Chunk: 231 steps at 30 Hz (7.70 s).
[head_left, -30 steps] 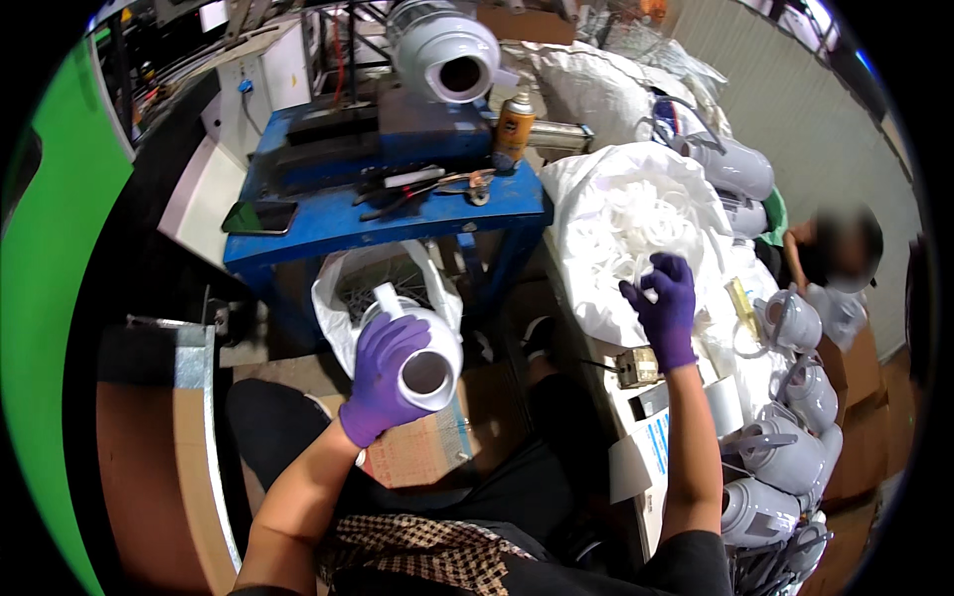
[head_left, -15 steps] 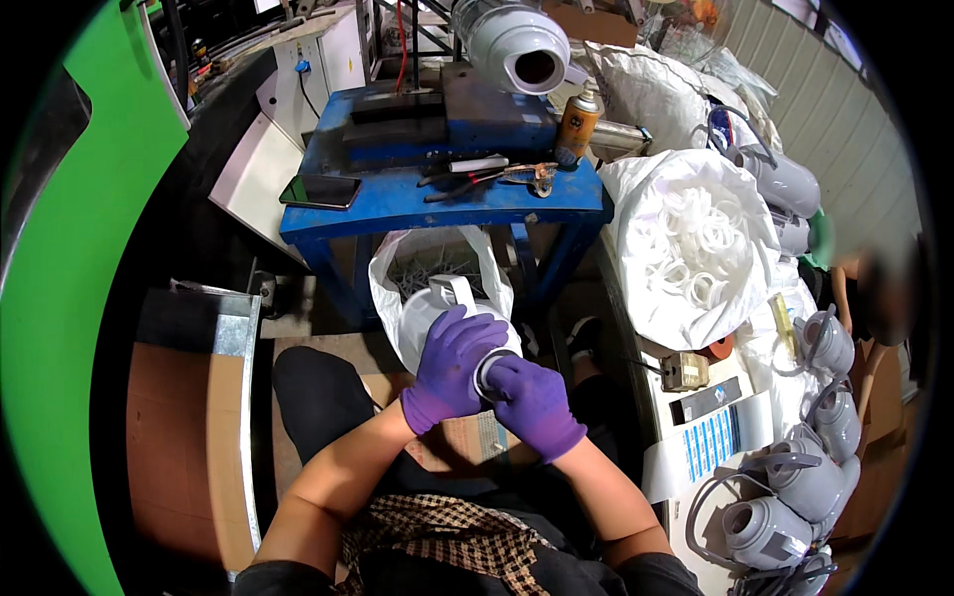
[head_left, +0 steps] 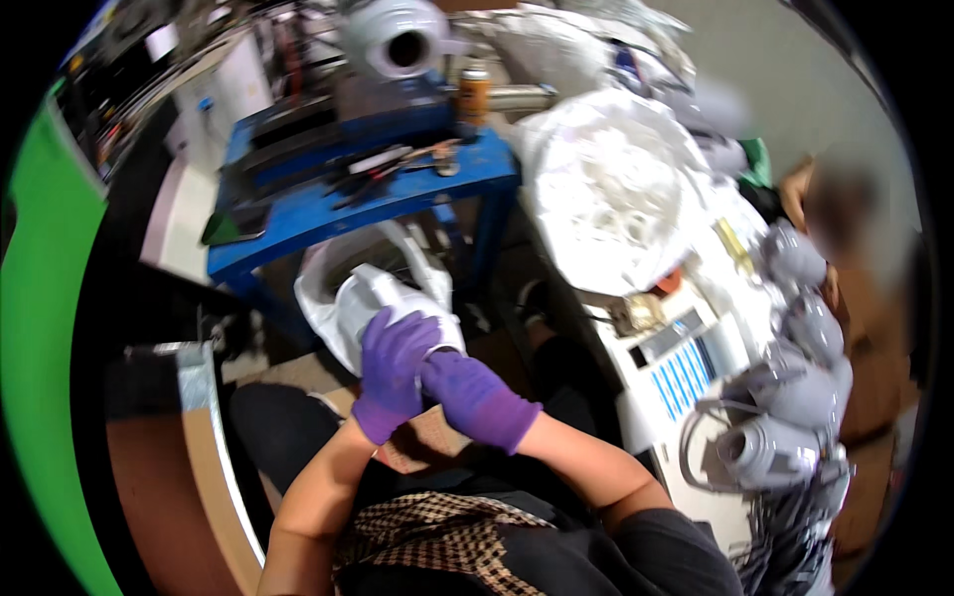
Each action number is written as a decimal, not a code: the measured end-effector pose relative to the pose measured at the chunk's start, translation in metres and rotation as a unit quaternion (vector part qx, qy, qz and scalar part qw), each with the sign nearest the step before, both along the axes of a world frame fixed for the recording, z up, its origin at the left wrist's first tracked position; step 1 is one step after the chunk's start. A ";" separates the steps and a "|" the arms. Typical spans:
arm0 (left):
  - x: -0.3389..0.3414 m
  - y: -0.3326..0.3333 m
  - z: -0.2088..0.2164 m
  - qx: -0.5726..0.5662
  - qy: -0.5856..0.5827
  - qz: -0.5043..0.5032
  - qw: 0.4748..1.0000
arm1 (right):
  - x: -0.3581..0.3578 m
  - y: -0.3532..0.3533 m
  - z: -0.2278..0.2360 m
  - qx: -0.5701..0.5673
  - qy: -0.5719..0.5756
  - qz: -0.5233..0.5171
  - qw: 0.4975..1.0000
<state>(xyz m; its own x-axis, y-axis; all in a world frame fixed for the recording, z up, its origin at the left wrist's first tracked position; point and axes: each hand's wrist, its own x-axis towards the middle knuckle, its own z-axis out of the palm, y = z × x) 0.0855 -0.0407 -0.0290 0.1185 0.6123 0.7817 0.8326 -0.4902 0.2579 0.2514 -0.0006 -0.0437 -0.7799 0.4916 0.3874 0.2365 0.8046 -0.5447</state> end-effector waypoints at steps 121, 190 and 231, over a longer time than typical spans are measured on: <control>0.031 0.031 -0.071 -0.325 0.313 -0.341 0.825 | 0.205 0.168 0.000 0.339 0.008 -0.491 0.802; -0.033 0.046 0.074 -0.325 -0.604 -0.391 0.613 | 0.009 0.089 0.080 -0.711 0.463 0.188 0.495; -0.048 0.062 0.021 -0.270 -0.598 -0.509 0.557 | 0.011 0.076 0.125 -0.500 0.232 0.089 0.830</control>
